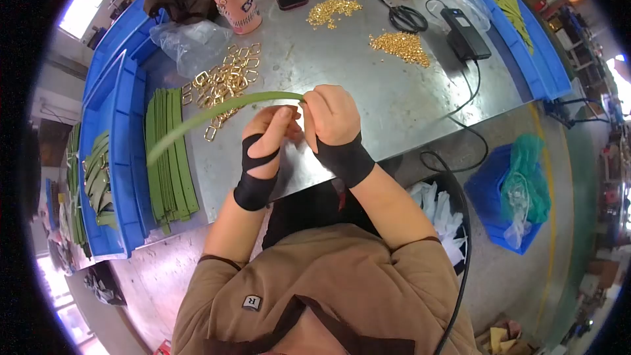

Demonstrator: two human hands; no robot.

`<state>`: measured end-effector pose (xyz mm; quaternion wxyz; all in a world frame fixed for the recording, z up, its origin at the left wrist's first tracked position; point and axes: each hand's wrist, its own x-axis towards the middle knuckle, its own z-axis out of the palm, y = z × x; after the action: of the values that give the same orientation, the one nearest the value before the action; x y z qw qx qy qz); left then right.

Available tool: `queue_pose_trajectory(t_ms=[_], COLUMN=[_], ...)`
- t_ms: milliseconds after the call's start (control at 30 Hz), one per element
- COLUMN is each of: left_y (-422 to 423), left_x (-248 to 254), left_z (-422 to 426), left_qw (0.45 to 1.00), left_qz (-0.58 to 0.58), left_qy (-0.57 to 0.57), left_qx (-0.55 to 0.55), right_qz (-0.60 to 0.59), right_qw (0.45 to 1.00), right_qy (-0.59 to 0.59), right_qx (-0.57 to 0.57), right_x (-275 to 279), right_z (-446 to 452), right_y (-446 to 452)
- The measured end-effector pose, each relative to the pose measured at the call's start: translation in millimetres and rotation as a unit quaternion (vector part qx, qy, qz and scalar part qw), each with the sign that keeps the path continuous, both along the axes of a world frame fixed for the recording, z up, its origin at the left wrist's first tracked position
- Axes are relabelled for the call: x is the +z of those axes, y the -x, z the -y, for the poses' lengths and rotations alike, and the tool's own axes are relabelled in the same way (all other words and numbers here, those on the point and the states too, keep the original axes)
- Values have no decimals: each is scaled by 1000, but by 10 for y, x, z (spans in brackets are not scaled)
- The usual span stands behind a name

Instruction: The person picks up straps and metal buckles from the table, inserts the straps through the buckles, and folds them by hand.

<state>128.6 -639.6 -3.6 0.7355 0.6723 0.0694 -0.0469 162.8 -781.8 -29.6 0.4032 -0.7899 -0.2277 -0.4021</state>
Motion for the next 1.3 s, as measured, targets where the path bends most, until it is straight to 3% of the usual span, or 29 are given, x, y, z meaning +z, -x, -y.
queue_pose_trajectory(t_ms=[133, 300, 467, 533, 567, 633, 700, 767, 800, 867, 900, 933, 967, 1000, 1033, 1100, 1300], left_y=[27, 70, 24, -23, -48, -106, -151, -203, -220, -252, -255, -253, -249, -238, -225, -207, -207], left_x=[174, 191, -40, -126, -151, -178, -190, -190, -188, -215, -255, -301, -336, -330, -294, -221, -281], left_z=[136, 82, -128, -159, -197, -267, -327, -390, -427, -448, -450, -448, -443, -438, -426, -414, -459], left_qw=[997, 996, 992, 995, 994, 999, 999, 1000, 1000, 999, 999, 999, 999, 999, 999, 998, 997], left_qz=[57, 17, 62, -22, -22, -24, -17, -12, -21, -40, -43, -39, -35, -21, -23, -15, -55], left_qy=[24, -50, -100, 69, 72, 39, 18, -2, -9, -8, -3, 0, 2, 40, 43, 56, 55], left_qx=[47, 71, 45, 74, 74, 27, 22, 18, 14, 7, 7, 5, 2, 8, 10, 25, 23], right_qz=[38, 48, -72, -163, -163, -281, -465, -537, -541, -599, -604, -555, -518, -421, -394, -302, -301], right_qw=[999, 997, 990, 974, 974, 921, 816, 742, 741, 679, 714, 771, 795, 903, 915, 944, 943], right_qy=[38, 49, 47, 13, 15, -48, -120, -151, -149, -162, -102, -128, -192, -50, -80, 64, 108], right_qx=[10, 32, 108, 158, 158, 265, 321, 371, 369, 391, 338, 284, 250, 67, -1, -115, -88], right_x=[-3, -109, -80, -30, -35, 19, 89, 99, 102, 102, 143, -4, -60, -152, -68, -474, -659], right_z=[-28, -56, -100, -99, -79, 8, 44, 82, 81, 91, 196, 299, 438, 496, 452, 602, 577], right_y=[97, 208, 238, 184, 105, -89, -222, -342, -407, -580, -746, -937, -1116, -1367, -1438, -1919, -2256])
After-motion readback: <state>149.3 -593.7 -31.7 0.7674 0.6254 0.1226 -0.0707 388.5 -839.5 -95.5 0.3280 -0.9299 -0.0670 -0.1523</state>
